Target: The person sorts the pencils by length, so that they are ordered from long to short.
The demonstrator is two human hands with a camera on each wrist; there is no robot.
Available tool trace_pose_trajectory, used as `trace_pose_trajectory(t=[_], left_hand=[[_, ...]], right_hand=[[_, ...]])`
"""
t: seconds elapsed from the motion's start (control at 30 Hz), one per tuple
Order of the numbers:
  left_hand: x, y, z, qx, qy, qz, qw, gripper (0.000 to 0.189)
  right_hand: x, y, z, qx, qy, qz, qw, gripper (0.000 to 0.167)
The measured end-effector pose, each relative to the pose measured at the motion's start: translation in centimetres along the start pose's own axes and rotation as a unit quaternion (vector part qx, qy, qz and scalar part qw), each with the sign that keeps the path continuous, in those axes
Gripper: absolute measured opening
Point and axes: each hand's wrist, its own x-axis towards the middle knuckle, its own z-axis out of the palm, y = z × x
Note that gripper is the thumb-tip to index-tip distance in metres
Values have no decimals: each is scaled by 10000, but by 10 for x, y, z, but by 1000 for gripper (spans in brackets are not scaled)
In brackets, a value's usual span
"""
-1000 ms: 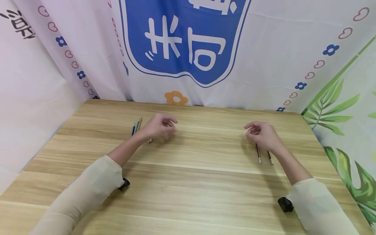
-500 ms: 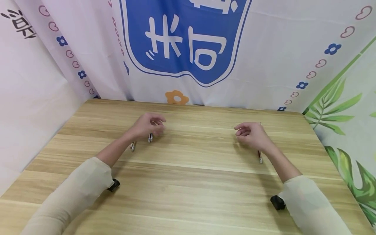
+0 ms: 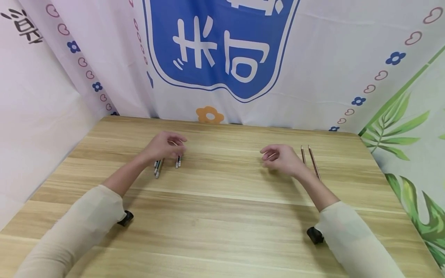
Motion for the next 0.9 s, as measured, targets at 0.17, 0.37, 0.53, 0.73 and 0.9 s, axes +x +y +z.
trace_pose_trajectory(t=[0.17, 0.37, 0.53, 0.73, 0.9], left_hand=[[-2, 1, -13, -1, 103, -51, 9999, 37], [-3, -2, -26, 163, 214, -18, 9996, 35], [-6, -4, -35, 319, 273, -80, 9991, 34], [-13, -6, -45, 575, 393, -61, 9976, 33], [-18, -10, -50, 669, 400, -184, 9968, 34]], right_hand=[[7, -4, 7, 229, -20, -12, 9997, 40], [15, -9, 18, 422, -140, -63, 9990, 39], [21, -15, 26, 517, -257, -93, 9983, 39], [28, -23, 36, 681, -321, -142, 9971, 39], [34, -31, 44, 939, -434, -40, 9946, 39]])
